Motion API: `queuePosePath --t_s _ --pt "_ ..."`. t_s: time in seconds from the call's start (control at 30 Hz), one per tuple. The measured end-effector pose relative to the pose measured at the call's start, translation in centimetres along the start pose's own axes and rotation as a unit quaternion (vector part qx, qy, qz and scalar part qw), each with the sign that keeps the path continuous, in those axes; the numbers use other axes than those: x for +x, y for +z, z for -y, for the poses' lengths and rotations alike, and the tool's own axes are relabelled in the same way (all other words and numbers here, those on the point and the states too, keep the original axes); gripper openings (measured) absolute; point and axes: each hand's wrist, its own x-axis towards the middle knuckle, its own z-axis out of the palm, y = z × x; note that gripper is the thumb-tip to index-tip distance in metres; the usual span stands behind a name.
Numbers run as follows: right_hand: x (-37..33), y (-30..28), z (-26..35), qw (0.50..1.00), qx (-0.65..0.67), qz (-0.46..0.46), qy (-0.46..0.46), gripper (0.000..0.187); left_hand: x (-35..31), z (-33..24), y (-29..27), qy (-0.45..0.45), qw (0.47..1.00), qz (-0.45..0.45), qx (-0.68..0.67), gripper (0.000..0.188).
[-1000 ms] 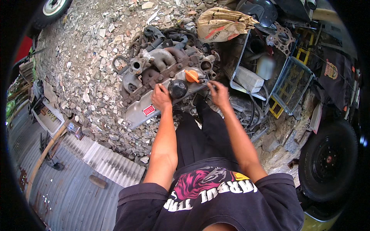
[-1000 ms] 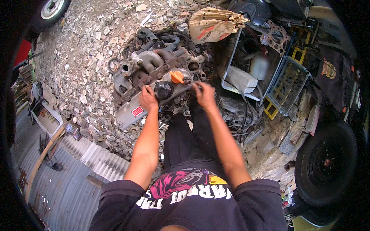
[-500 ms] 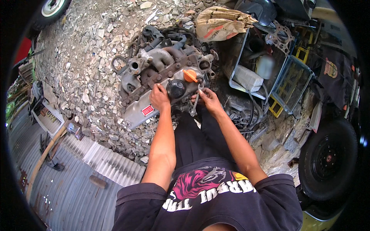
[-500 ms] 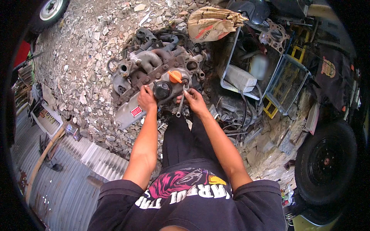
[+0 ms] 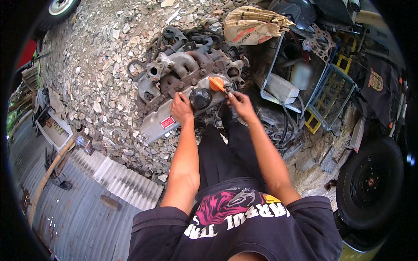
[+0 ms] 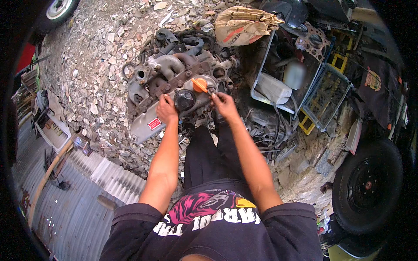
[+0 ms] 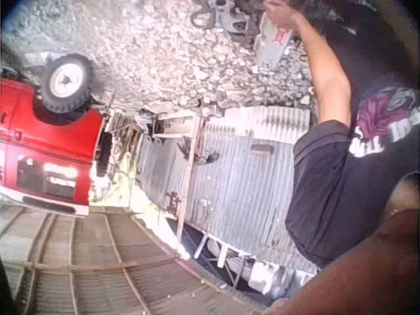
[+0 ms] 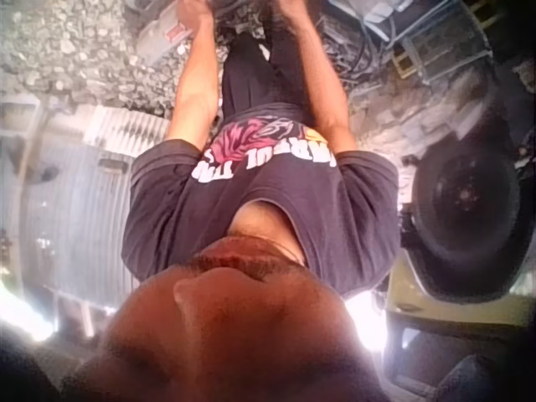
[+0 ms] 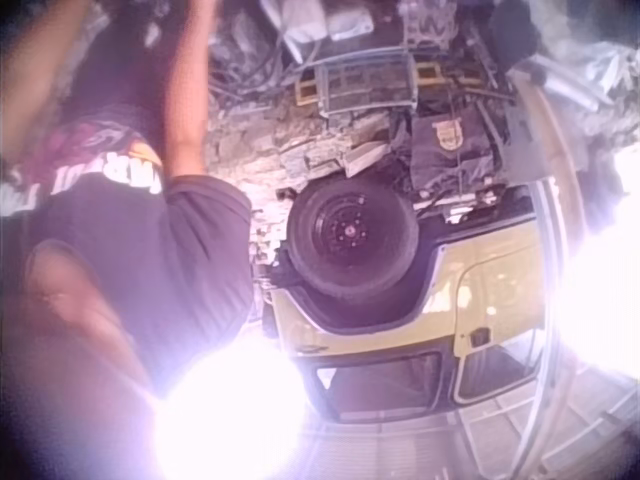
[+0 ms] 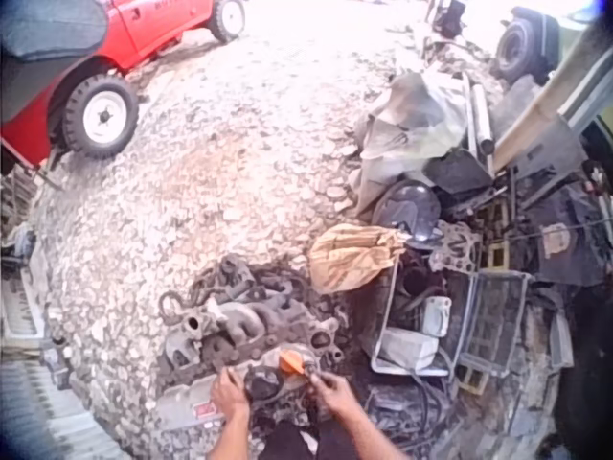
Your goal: The person unscrews bolts and removes the valve cover from an engine block using a wrench and by hand.
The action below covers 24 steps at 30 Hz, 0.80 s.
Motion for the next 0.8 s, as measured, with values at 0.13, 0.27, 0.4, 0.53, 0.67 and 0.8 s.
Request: queuePosePath --t_s 0.13,0.27,0.4,0.53,0.67,0.8 --pt "2.7 -5.0 7.3 0.907 -0.382 0.108 -0.139 0.025 0.1 -0.2 0.0 0.001 1.0 0.004 -0.017 0.029" --pt "4.0 -4.4 11.7 0.742 -0.601 0.155 -0.255 0.024 0.1 -0.4 -0.1 0.001 1.0 -0.004 -0.025 0.029" --pt "0.7 -4.2 10.6 0.821 -0.516 0.029 -0.242 0.022 0.1 -0.4 -0.2 0.004 1.0 -0.01 -0.021 0.029" --pt "-2.2 -4.2 5.3 0.972 -0.229 -0.003 -0.048 0.022 -0.1 -0.1 -0.2 0.002 1.0 -0.009 -0.022 0.029" --pt "-3.5 -1.2 1.4 0.996 0.063 0.053 0.035 0.025 0.1 -0.1 0.1 0.01 1.0 -0.014 -0.021 0.028" --pt "-2.8 1.8 1.9 0.987 0.131 0.059 0.071 0.025 0.0 -0.5 -0.3 0.029 0.999 -0.02 0.011 0.022"
